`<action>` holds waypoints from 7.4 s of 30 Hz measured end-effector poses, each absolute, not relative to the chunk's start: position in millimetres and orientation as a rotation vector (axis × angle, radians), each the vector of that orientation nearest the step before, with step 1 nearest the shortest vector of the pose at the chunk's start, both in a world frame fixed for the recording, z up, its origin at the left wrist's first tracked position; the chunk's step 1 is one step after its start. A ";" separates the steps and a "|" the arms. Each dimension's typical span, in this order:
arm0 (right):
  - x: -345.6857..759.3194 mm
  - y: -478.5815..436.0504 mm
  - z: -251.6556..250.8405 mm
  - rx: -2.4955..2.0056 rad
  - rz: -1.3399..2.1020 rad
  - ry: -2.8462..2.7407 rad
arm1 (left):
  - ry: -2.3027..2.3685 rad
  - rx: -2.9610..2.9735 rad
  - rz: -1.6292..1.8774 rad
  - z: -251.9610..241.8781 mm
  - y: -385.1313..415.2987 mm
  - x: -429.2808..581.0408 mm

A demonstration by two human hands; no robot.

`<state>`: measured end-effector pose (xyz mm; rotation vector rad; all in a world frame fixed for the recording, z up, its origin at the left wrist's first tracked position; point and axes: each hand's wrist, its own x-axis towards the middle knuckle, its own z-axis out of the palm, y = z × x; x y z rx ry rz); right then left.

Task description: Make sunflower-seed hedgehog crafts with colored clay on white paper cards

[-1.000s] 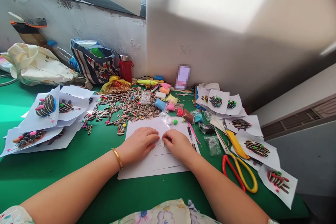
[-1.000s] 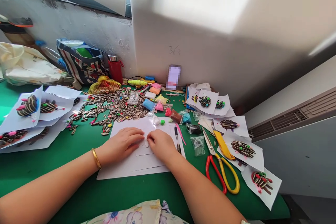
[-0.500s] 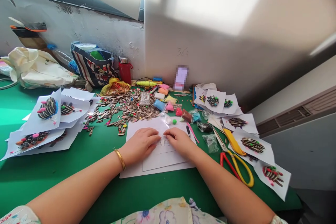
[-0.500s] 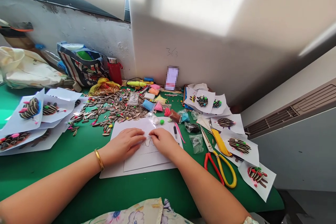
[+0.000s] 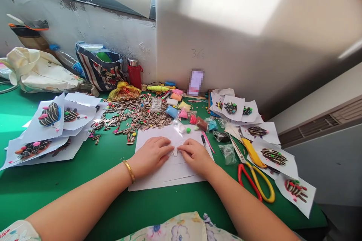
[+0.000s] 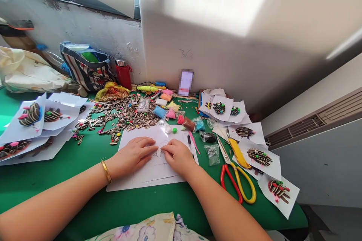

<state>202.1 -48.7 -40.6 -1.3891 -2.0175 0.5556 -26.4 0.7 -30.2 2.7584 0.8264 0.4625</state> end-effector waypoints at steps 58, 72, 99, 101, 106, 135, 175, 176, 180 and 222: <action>202.1 -51.1 -41.4 -1.457 0.477 -2.126 | 0.823 2.787 0.463 -28.4 0.5 -24.6; 202.4 -50.2 -39.1 -1.459 0.521 -2.088 | 0.820 2.837 0.456 -31.6 0.0 -25.2; 206.8 -53.9 -36.9 -1.437 0.519 -2.147 | 0.789 2.833 0.440 -29.4 -1.7 -26.6; 207.7 -55.3 -34.5 -1.417 0.520 -2.183 | 0.768 2.845 0.431 -29.5 -2.1 -27.3; 206.6 -58.0 -30.0 -1.410 0.472 -2.281 | 0.782 2.890 0.354 -27.8 -5.5 -27.0; 203.2 -57.0 -30.1 -1.475 0.467 -2.283 | 0.824 2.922 0.271 -27.4 -6.5 -24.0; 213.4 -53.3 -29.5 -1.406 0.600 -2.230 | 0.751 2.836 0.378 -30.0 -2.7 -25.8; 213.4 -53.9 -28.8 -1.399 0.592 -2.246 | 0.750 2.832 0.384 -30.0 -2.5 -26.0; 213.0 -56.0 -27.4 -1.354 0.534 -2.323 | 0.750 2.833 0.364 -29.3 -3.2 -25.7; 201.1 -60.8 -28.7 -1.350 0.344 -2.457 | 0.617 2.787 0.335 -26.2 9.9 -34.5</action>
